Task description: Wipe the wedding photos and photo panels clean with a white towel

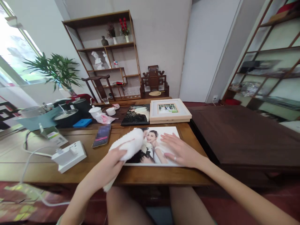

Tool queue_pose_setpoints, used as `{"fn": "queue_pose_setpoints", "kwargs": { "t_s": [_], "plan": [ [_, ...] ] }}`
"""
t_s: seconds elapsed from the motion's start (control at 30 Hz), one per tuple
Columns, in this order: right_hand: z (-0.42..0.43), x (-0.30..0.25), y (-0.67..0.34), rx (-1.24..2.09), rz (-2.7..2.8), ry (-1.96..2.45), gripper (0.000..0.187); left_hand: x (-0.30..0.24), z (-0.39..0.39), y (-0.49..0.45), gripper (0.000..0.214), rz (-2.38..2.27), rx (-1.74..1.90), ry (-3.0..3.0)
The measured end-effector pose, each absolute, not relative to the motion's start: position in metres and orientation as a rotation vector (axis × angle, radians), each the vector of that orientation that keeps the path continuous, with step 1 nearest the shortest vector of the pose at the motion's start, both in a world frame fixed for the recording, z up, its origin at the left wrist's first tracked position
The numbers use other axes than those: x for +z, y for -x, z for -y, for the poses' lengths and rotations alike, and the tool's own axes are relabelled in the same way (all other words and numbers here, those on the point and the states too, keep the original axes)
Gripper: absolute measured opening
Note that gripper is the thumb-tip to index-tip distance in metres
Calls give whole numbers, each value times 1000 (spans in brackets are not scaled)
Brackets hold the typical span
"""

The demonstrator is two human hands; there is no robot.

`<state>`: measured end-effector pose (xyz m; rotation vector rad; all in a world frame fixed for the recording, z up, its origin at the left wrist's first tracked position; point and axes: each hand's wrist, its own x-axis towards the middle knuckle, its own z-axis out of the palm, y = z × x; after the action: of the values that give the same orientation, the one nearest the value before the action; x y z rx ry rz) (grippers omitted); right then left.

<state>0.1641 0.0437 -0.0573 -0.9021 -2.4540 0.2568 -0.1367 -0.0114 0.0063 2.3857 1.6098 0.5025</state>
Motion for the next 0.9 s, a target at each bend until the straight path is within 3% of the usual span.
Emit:
{"fn": "queue_pose_setpoints", "kwargs": {
  "t_s": [0.17,0.33,0.9],
  "plan": [
    [-34,-50,-113,199,2731,902,97,-26,-19,145,29,-1778,890,-2141],
    [-36,-49,-74,92,2796,1169,108,-37,-24,143,35,-1731,1002,-1992],
    [-22,-50,-54,-638,2846,1032,46,-66,-25,158,43,-1690,1454,-1306]
  ]
}}
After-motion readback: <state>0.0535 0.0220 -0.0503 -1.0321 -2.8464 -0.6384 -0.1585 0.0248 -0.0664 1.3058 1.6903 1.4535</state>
